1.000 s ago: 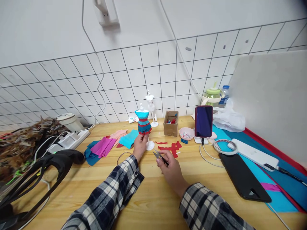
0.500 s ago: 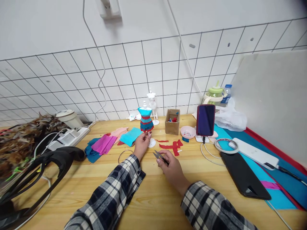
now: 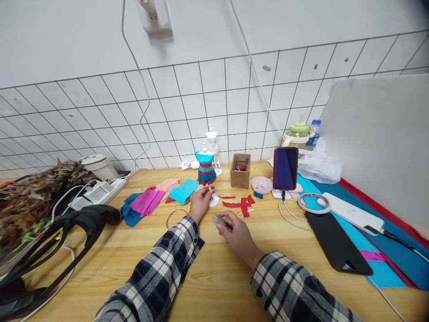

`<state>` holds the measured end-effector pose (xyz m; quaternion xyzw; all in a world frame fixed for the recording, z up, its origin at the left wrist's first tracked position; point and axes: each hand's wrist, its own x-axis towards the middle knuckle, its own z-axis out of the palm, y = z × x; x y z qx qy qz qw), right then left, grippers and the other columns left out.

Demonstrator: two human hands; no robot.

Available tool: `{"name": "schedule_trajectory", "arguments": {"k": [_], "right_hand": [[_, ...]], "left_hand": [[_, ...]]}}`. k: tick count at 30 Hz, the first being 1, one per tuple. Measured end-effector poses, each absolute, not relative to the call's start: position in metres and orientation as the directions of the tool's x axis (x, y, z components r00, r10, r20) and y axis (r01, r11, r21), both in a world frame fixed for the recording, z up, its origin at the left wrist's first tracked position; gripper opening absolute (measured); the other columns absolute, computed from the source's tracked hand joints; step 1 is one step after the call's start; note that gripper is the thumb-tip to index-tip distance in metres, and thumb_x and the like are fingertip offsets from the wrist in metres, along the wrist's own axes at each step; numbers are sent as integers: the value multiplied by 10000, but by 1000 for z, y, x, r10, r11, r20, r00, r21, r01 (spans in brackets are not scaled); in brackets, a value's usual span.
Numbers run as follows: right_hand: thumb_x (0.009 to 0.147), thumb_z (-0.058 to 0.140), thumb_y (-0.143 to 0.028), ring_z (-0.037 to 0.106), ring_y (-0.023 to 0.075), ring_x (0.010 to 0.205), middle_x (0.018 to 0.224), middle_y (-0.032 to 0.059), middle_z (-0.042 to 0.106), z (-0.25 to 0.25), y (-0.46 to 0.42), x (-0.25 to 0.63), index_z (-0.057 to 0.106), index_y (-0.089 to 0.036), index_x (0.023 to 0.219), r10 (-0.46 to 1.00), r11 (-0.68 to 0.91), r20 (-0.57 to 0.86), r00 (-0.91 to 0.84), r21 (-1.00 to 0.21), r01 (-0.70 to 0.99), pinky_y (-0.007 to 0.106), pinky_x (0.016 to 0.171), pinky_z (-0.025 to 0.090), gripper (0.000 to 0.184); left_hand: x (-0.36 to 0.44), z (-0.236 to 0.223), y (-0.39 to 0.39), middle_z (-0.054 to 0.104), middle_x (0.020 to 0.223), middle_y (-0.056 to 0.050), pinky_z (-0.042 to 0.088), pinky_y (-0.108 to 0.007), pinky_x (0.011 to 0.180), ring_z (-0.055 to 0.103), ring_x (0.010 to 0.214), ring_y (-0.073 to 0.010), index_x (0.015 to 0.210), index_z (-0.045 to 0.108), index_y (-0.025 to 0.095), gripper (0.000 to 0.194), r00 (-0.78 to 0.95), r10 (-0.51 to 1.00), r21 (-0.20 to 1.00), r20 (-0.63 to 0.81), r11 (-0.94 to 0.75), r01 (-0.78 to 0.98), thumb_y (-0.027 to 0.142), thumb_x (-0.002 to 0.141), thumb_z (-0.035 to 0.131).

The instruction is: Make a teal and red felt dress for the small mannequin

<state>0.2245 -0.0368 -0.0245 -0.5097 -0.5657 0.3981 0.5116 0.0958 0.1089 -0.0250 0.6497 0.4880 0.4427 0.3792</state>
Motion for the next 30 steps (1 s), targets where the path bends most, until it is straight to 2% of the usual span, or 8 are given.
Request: {"name": "schedule_trajectory", "arguments": {"k": [6,9,14,16,18,22,25,30], "right_hand": [[812,580,-326,478,113,535,635,-37,536,-25,-31,233,565,-202,1019,992,110,115,51,-989,98,215,462,368,241],[813,582,-340,422,101,511,627,-45,495,-26,-29,236,556,-207,1010,993,103,106,49,-993,65,213,444,355,239],[820,587,-384,386,94,487,648,-42,497,-28,-30,239,535,-218,1047,998,65,65,12,-997,32,207,406,334,286],[829,578,-409,381,91,472,645,-44,500,-29,-31,241,531,-220,1066,998,64,64,-1,-997,43,207,399,332,307],[828,580,-432,389,95,477,643,-42,501,-29,-31,244,533,-217,1074,998,68,69,7,-996,60,208,403,335,330],[793,617,-478,432,111,505,633,-28,527,-27,-31,255,569,-202,1055,988,81,96,122,-989,124,221,438,346,384],[732,665,-526,550,164,612,733,37,644,-25,-29,265,601,-191,1002,949,98,135,285,-985,140,255,506,403,435],[694,674,-594,577,183,607,727,51,678,-25,-27,271,619,-181,1016,914,107,137,382,-989,98,268,493,408,527]], "left_hand": [[86,-9,99,744,916,-117,544,-298,686,710,765,-216,1259,583,120,547,158,977,888,147,-200,415,375,779,645],[68,10,89,684,1165,-144,531,-345,789,697,819,-228,1180,644,138,512,158,974,827,164,-223,516,303,700,711],[14,31,64,715,1067,-77,495,-377,859,648,903,-239,1015,724,207,310,187,955,724,230,-296,623,375,770,638],[-13,25,55,716,1035,-87,499,-382,835,641,906,-242,1017,715,196,331,183,931,603,317,-346,719,423,810,590],[-38,14,49,713,1050,-89,483,-391,895,630,991,-253,1009,714,200,351,277,908,536,313,-410,738,465,807,604],[-61,-7,42,695,1103,-88,442,-403,974,610,1068,-266,959,729,225,355,402,876,476,267,-483,735,489,723,702],[-58,-11,42,678,1122,-79,429,-377,986,600,1080,-250,945,719,229,308,417,876,465,241,-482,743,426,708,730],[-50,-8,43,688,1029,-41,444,-308,920,615,995,-193,873,701,234,129,407,885,437,227,-466,770,307,808,616]]}}
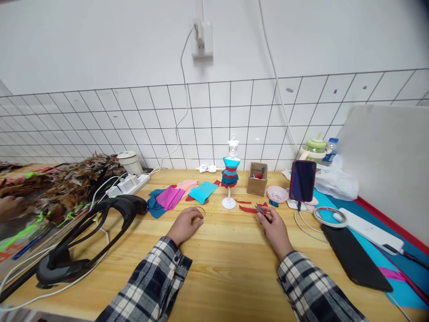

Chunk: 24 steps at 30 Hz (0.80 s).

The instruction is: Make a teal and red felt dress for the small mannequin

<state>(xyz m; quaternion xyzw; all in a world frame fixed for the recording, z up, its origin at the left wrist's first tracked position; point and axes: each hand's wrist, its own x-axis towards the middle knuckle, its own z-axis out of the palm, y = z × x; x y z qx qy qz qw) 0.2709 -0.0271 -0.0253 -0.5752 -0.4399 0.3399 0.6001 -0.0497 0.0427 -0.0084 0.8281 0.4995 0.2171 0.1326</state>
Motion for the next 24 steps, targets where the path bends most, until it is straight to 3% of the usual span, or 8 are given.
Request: {"name": "schedule_trajectory", "arguments": {"k": [7,20,24], "right_hand": [[701,680,-583,563,168,576,701,35,670,-29,-26,270,628,-185,1032,914,99,132,383,-990,104,264,483,405,520],[716,676,-557,566,172,615,764,47,672,-27,-28,271,601,-187,1024,925,90,119,361,-991,95,263,502,411,487],[745,651,-557,511,156,581,726,25,629,-27,-30,270,574,-192,1052,935,60,98,340,-991,119,255,484,377,483]], "left_hand": [[-58,-4,44,688,927,-78,449,-346,794,622,899,-240,865,682,202,183,230,948,355,222,-298,886,236,831,505],[-53,0,39,708,955,-71,443,-335,787,625,925,-245,867,684,221,213,162,969,266,188,-209,941,255,846,475],[-51,1,37,682,1044,-98,440,-387,857,597,999,-280,1119,634,211,321,152,958,254,242,-214,943,256,832,496]]}}
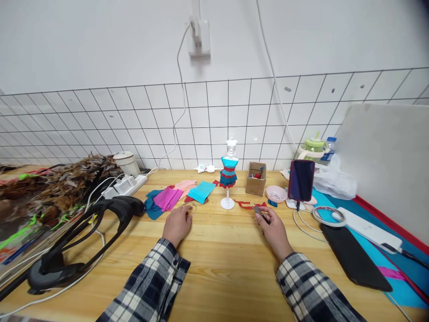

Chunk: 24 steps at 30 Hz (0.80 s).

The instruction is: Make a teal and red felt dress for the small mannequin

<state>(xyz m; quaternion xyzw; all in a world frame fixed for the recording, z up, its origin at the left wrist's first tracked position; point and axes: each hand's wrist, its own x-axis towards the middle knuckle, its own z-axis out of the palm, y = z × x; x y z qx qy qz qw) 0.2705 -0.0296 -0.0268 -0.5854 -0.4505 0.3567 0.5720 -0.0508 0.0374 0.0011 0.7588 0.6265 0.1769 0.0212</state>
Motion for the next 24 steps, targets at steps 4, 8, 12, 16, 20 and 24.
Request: {"name": "schedule_trajectory", "arguments": {"k": [4,8,12,16,20,24], "right_hand": [[773,622,-562,419,126,521,651,-20,535,-29,-31,267,561,-199,1064,945,53,101,310,-986,161,250,473,344,469],[774,611,-572,404,130,527,626,-35,489,-29,-32,264,569,-211,1056,953,42,107,284,-973,226,246,474,328,460],[782,601,-566,434,135,545,662,-20,530,-26,-32,265,568,-208,1071,954,31,97,284,-974,226,249,488,340,461],[773,618,-556,423,127,524,627,-35,510,-24,-30,267,581,-205,1065,952,43,100,291,-979,197,247,490,347,458],[765,628,-551,423,124,513,613,-40,503,-28,-27,268,591,-213,1051,954,43,97,284,-981,192,242,475,336,444],[780,615,-541,441,130,526,632,-34,516,-31,-26,270,582,-221,1060,957,39,99,272,-976,215,243,477,335,427]], "left_hand": [[-32,2,46,596,1223,-138,377,-434,999,512,1158,-308,1291,522,183,466,237,874,214,424,-351,912,256,831,512],[-6,-4,64,535,1343,-155,284,-453,1082,440,1258,-324,1347,479,166,514,288,853,171,435,-392,904,254,843,523],[0,-10,74,611,1253,-160,242,-521,1080,467,1229,-351,1219,597,168,389,281,867,166,412,-375,912,284,856,521],[-11,-6,75,703,1006,-144,321,-516,992,577,1043,-339,980,707,199,270,270,881,162,389,-354,921,315,884,484],[-18,1,73,714,941,-115,401,-432,885,609,956,-306,895,717,220,304,263,883,177,388,-352,919,344,911,440],[-18,2,71,709,954,-115,442,-385,804,621,930,-290,945,703,206,333,242,882,219,404,-351,910,357,928,406]]}}
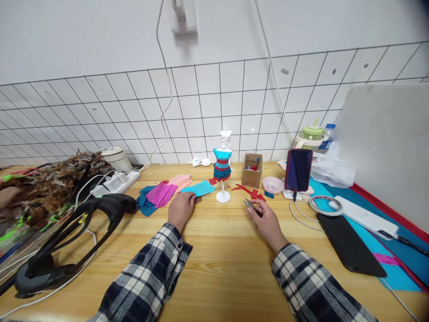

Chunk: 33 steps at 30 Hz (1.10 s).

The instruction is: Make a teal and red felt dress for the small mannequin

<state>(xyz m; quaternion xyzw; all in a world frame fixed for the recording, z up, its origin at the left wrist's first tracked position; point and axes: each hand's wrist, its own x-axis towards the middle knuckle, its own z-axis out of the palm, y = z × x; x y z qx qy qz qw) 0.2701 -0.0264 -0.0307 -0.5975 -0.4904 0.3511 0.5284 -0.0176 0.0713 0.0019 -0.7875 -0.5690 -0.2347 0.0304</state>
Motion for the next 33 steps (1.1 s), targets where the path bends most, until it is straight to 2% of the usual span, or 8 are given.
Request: {"name": "schedule_trajectory", "arguments": {"k": [6,9,11,15,19,22,28,33], "right_hand": [[780,614,-510,411,112,470,647,-27,575,-30,-27,271,591,-217,1042,966,33,92,244,-971,235,252,475,329,393],[765,637,-468,522,144,575,750,12,656,-28,-28,271,612,-208,1002,968,66,126,216,-962,266,269,559,392,353],[754,652,-434,548,159,635,769,18,661,-24,-30,271,636,-204,977,970,86,152,191,-946,313,277,602,404,321],[784,621,-424,453,138,561,638,-11,558,-16,-38,265,686,-202,918,978,129,180,105,-918,375,267,553,356,267],[801,610,-490,415,126,522,576,-39,453,-10,-50,244,686,-210,1002,984,163,142,-110,-963,214,251,511,353,353],[798,607,-538,418,123,533,607,-34,473,-8,-58,224,657,-214,1104,962,201,182,-203,-977,75,247,511,371,448],[760,658,-419,346,112,545,566,-62,359,-12,-56,217,627,-188,822,991,131,130,-21,-980,150,240,530,325,241],[755,628,-361,328,101,541,594,-64,350,-14,-45,246,541,-197,754,990,110,113,89,-993,31,228,520,317,185]], "left_hand": [[-19,12,61,685,1080,-95,425,-381,947,584,1070,-256,1035,654,201,314,163,838,301,521,-359,883,334,947,384],[-24,20,50,636,1203,-88,340,-417,1071,475,1252,-256,996,625,203,250,48,719,386,693,-427,818,319,941,410],[-25,21,40,647,1164,-77,376,-404,1039,517,1201,-244,982,599,207,221,0,693,459,721,-478,749,310,940,408],[-10,18,19,642,862,-37,485,-304,740,611,802,-185,981,557,205,219,-50,816,637,576,-410,652,355,933,406],[19,11,4,614,806,-18,470,-286,673,582,731,-171,965,551,213,208,-6,896,731,444,-359,580,373,923,426],[36,7,-2,602,787,-14,466,-275,660,572,719,-163,965,557,207,220,-3,925,803,381,-329,498,388,918,442],[40,1,-1,577,736,6,444,-237,601,535,652,-131,928,556,190,215,109,960,919,259,-280,278,387,891,477],[30,1,4,633,842,-16,473,-267,708,572,772,-158,965,596,189,276,178,969,949,171,-211,233,417,880,466]]}}
